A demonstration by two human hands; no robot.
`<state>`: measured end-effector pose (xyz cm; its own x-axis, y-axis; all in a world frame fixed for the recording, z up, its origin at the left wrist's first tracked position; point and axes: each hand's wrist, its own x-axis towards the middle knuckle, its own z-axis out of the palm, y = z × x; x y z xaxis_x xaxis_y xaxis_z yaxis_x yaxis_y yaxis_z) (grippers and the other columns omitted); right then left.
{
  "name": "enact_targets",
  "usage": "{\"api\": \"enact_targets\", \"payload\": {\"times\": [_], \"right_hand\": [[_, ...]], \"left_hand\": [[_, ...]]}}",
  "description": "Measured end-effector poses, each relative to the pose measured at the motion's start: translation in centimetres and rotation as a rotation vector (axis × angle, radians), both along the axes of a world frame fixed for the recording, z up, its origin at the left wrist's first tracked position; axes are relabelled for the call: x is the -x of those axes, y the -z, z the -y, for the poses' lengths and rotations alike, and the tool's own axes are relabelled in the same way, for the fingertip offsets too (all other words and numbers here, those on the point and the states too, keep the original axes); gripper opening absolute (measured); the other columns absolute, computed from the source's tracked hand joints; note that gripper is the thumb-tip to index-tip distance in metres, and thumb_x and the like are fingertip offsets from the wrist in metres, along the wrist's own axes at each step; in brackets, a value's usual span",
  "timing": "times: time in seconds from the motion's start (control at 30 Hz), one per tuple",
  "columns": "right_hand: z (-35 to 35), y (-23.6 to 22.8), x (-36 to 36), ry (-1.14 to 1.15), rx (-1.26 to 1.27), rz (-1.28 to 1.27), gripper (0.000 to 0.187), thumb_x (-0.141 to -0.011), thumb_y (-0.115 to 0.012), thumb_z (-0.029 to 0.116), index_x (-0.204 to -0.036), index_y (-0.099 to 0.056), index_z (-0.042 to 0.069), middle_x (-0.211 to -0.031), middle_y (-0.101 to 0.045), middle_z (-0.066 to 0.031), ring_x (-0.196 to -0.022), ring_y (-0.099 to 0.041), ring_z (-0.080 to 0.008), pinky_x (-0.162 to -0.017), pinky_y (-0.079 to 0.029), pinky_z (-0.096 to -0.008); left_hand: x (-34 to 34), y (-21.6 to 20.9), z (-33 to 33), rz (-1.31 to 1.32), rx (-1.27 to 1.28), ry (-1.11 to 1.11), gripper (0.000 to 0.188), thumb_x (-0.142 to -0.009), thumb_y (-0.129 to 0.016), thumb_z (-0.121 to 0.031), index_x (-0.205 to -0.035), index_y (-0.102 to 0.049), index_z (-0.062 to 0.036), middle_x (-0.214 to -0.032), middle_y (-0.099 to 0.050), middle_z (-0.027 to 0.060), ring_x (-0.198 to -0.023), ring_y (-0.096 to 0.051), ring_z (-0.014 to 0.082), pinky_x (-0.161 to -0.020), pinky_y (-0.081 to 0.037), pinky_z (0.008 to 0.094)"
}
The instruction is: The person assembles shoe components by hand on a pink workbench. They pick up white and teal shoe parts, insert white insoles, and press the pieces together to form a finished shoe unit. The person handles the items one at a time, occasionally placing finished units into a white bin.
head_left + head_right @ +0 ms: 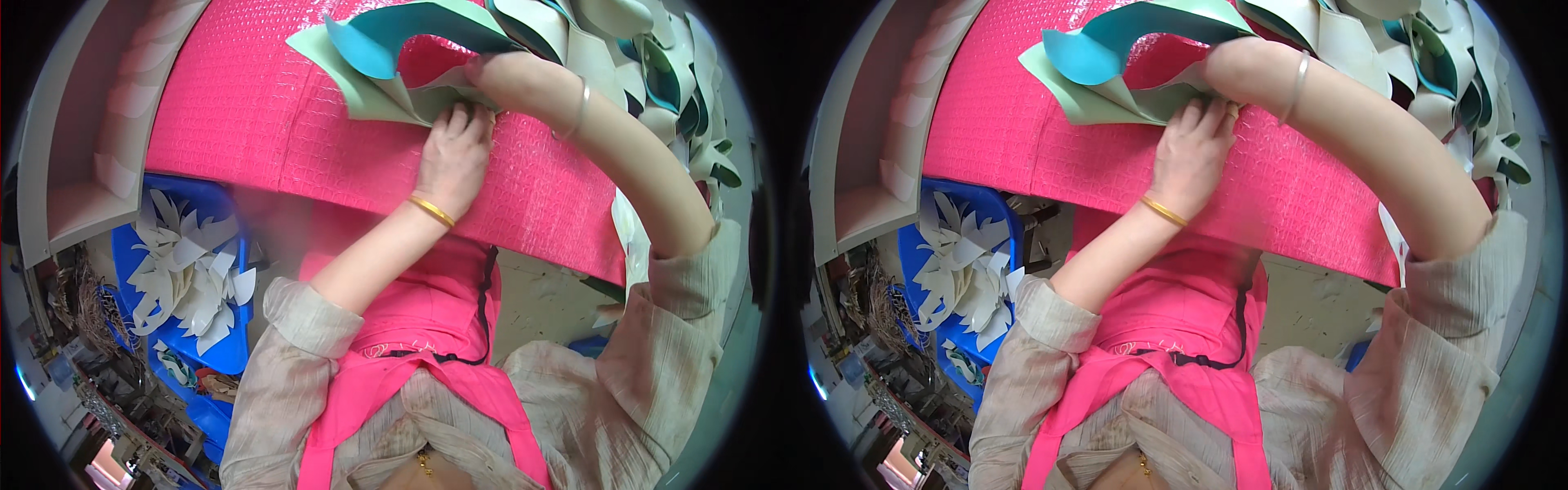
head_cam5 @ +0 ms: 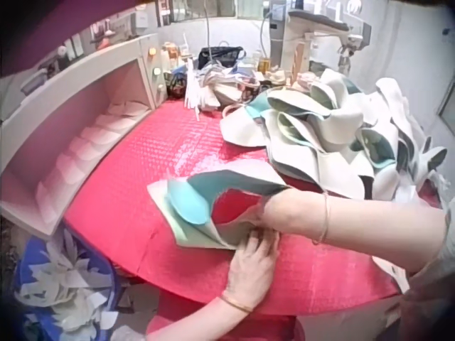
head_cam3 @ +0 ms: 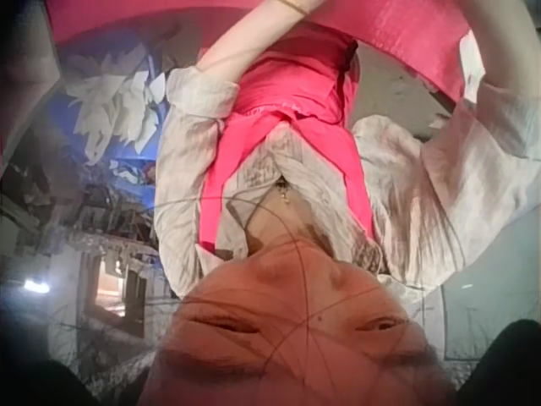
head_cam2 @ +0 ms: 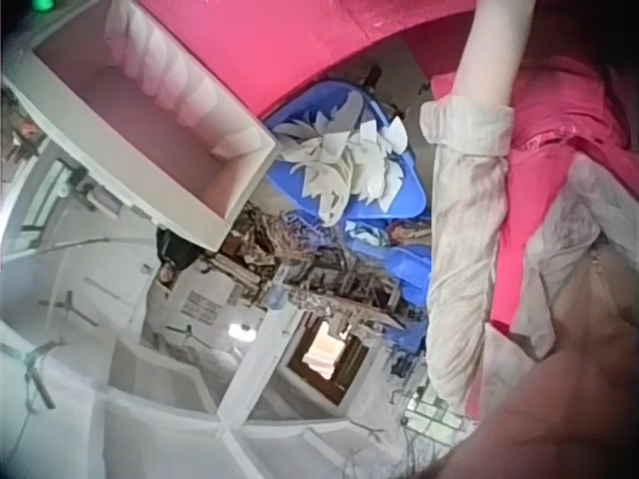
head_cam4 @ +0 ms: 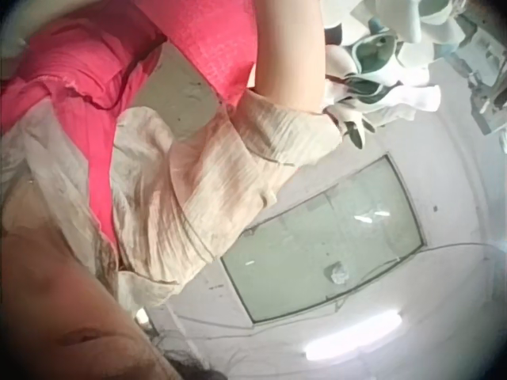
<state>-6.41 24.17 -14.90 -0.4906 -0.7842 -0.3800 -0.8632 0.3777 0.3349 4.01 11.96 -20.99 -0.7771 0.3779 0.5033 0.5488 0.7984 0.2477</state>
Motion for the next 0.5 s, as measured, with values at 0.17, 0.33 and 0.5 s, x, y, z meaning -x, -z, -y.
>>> {"api": "enact_targets", "payload": {"times": [0.17,0.33,0.5], "right_hand": [[0.4,-0.8,0.1,0.476,0.276,0.135,0.029,-0.07,-0.064,0.017,-0.098,-0.064,0.008,-0.078,-0.063,-0.0155,-0.071,-0.062,-0.0247,-0.064,-0.049,-0.0321],[-1.3,-5.2,0.4,0.744,0.585,0.445,0.04,-0.067,-0.065,0.017,-0.104,-0.053,0.003,-0.084,-0.063,-0.0154,-0.074,-0.062,-0.0237,-0.062,-0.048,-0.0335],[-3.0,-2.7,-2.8,0.583,0.409,0.377,0.021,-0.068,-0.059,0.0,-0.089,-0.059,-0.001,-0.083,-0.061,-0.02,-0.087,-0.059,-0.0327,-0.073,-0.045,-0.0383]], "left_hand": [[0.3,-0.2,-1.2,-0.056,0.07,-0.045,0.034,-0.073,-0.054,-0.014,-0.106,-0.058,-0.0088,-0.098,-0.052,0.0029,-0.087,-0.046,0.0205,-0.077,-0.039,0.0313],[2.9,-2.5,-0.4,-0.154,0.333,0.201,0.012,-0.068,-0.055,-0.013,-0.075,-0.063,-0.0072,-0.082,-0.053,0.0035,-0.083,-0.049,0.018,-0.074,-0.039,0.0305],[3.4,-4.5,2.9,-0.164,0.403,0.517,0.009,-0.066,-0.054,-0.012,-0.062,-0.062,-0.0086,-0.075,-0.052,0.0027,-0.078,-0.048,0.0172,-0.071,-0.039,0.0283]]}}
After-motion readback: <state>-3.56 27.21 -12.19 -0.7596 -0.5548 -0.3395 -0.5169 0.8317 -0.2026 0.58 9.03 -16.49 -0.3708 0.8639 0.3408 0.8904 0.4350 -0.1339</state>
